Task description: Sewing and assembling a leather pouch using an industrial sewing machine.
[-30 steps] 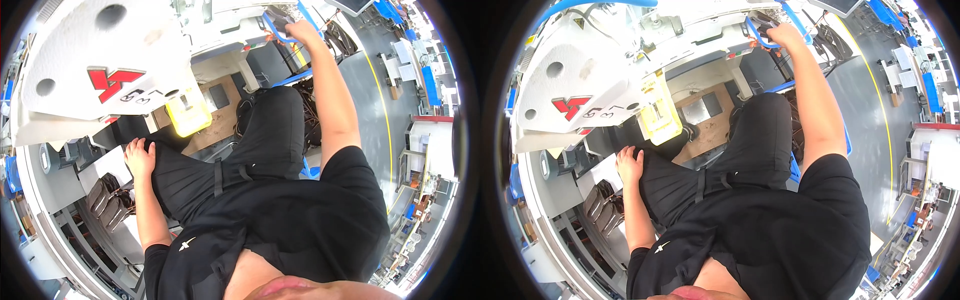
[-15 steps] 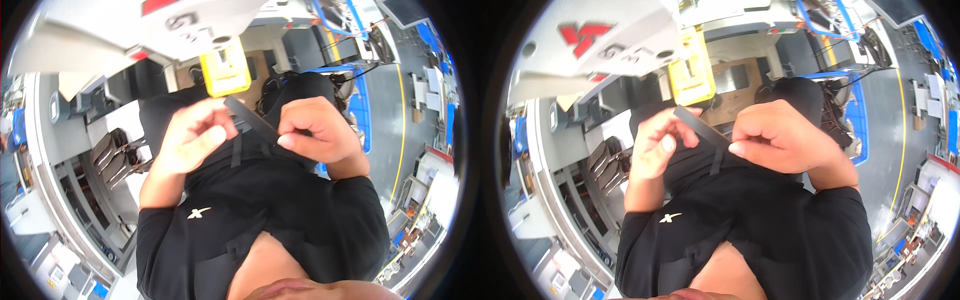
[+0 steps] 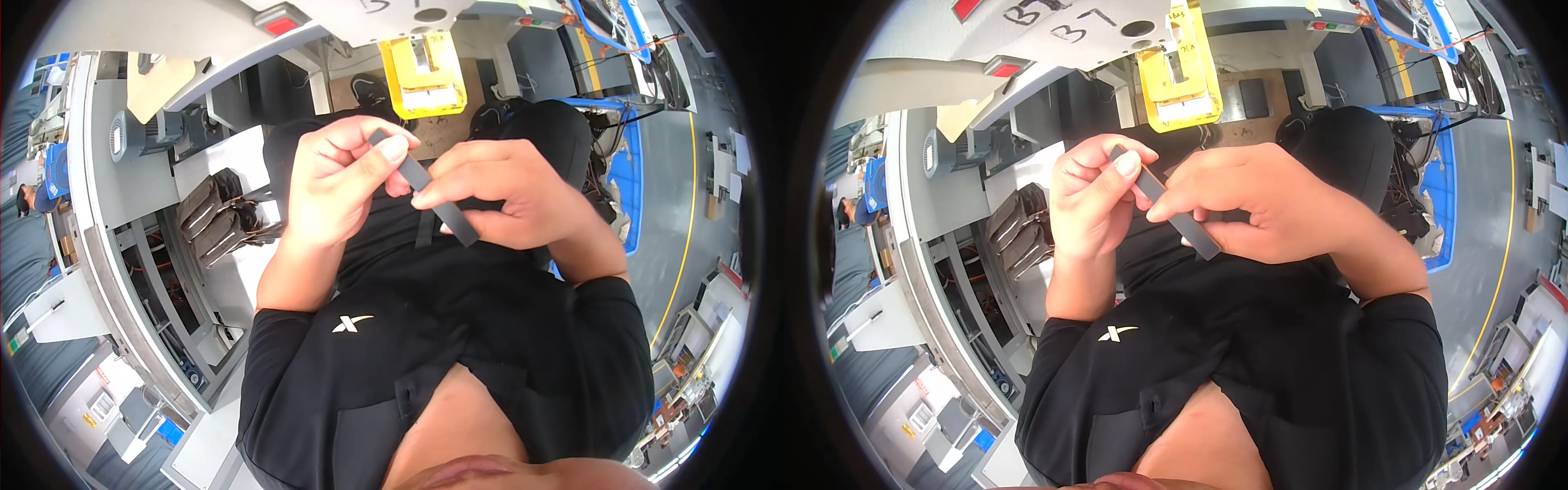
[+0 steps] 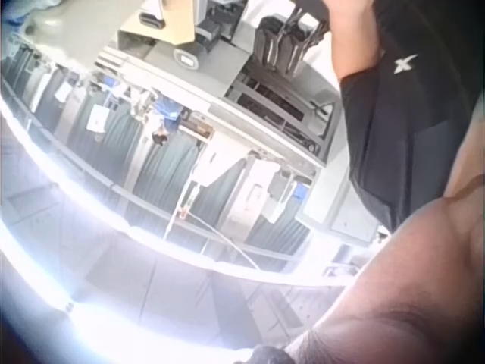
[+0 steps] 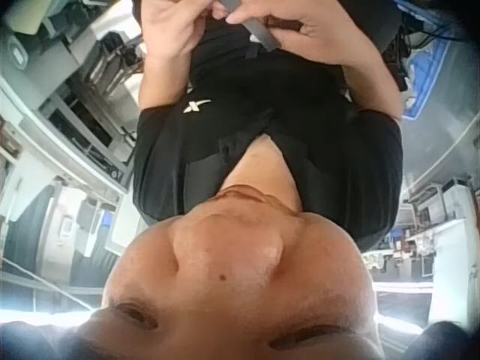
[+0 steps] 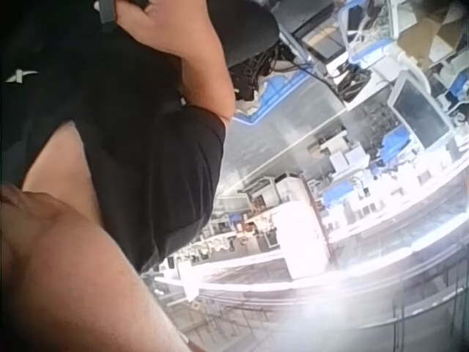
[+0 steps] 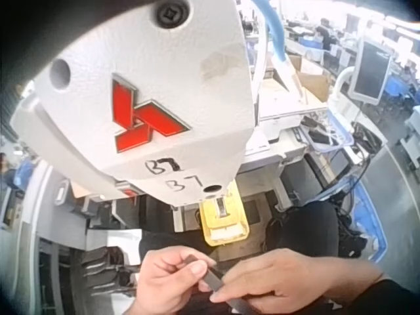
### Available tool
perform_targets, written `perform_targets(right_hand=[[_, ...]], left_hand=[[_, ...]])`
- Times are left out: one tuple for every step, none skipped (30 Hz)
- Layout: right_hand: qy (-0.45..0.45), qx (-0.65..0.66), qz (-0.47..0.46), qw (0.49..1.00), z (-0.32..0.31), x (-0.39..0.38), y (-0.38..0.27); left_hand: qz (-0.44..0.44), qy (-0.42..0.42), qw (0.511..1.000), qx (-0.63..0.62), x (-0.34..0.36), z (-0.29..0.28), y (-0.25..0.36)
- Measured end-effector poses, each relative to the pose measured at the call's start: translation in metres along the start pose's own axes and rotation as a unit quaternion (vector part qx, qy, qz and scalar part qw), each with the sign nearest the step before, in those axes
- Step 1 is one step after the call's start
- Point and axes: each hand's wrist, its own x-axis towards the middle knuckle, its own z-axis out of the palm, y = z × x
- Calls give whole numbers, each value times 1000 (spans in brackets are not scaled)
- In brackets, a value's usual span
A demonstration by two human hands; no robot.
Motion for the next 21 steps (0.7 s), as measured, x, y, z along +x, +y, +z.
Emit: perform_targets(right_hand=[[0, 0, 1, 1000, 1, 1, 2], [3, -9, -8, 1000, 1, 1, 4], [6, -18, -16, 1000, 1, 2, 5], [6, -19, -15, 1000, -1, 2, 7], [-4, -13, -20, 1000, -3, 1, 9], [-13, -6, -26, 1000, -5, 1, 10], [-13, -6, -25, 1000, -5, 1, 9], [-16, -3, -4, 1000, -5, 1, 7], [-19, 0, 17, 1000, -6, 2, 5], [-20, -1, 17, 1000, -7, 3, 5], [-32, -6, -7, 999, -8, 5, 5], [-44, -10, -30, 998, -10, 6, 6], [-45, -10, -30, 998, -12, 7, 9], [-56, -18, -50, 997, -14, 8, 12], [-67, -26, -70, 995, -15, 8, 13], [-67, -26, -70, 995, -15, 8, 13], [-45, -10, -48, 998, -15, 9, 11], [-22, 7, -27, 999, -14, 9, 10], [-22, 7, -27, 999, -11, 9, 9], [15, 14, 8, 1000, -7, 8, 8], [52, 22, 43, 997, -3, 8, 7]], left_hand=[[0, -6, 1000, -1, 0, -1, -1], [0, -13, 1000, -1, 1, -1, -1], [-1, -14, 1000, -2, 0, -1, -2], [8, -7, 1000, 25, -1, 0, -3], [17, 1, 999, 52, -2, 1, -4], [16, -1, 999, 51, -2, 2, -4], [16, -15, 998, 52, -3, 2, -4], [15, -29, 998, 53, -3, 2, -4], [14, -29, 998, 53, -3, 0, -5], [9, -48, 998, 50, -2, -4, -6], [3, -66, 997, 47, -2, -7, -6], [4, -66, 997, 46, -2, -8, -5], [-11, -65, 997, 31, -2, -7, -3], [-25, -64, 997, 16, -2, -7, -3], [-25, -64, 998, 15, -2, -7, -4], [-20, -64, 998, 17, -3, -8, -7], [-15, -65, 998, 18, -2, -7, -8], [-15, -65, 998, 18, -5, -3, -8], [21, -27, 999, 22, -8, 7, -4], [58, 12, 998, 25, -9, 12, -3], [58, 12, 998, 25, -8, 10, -4]])
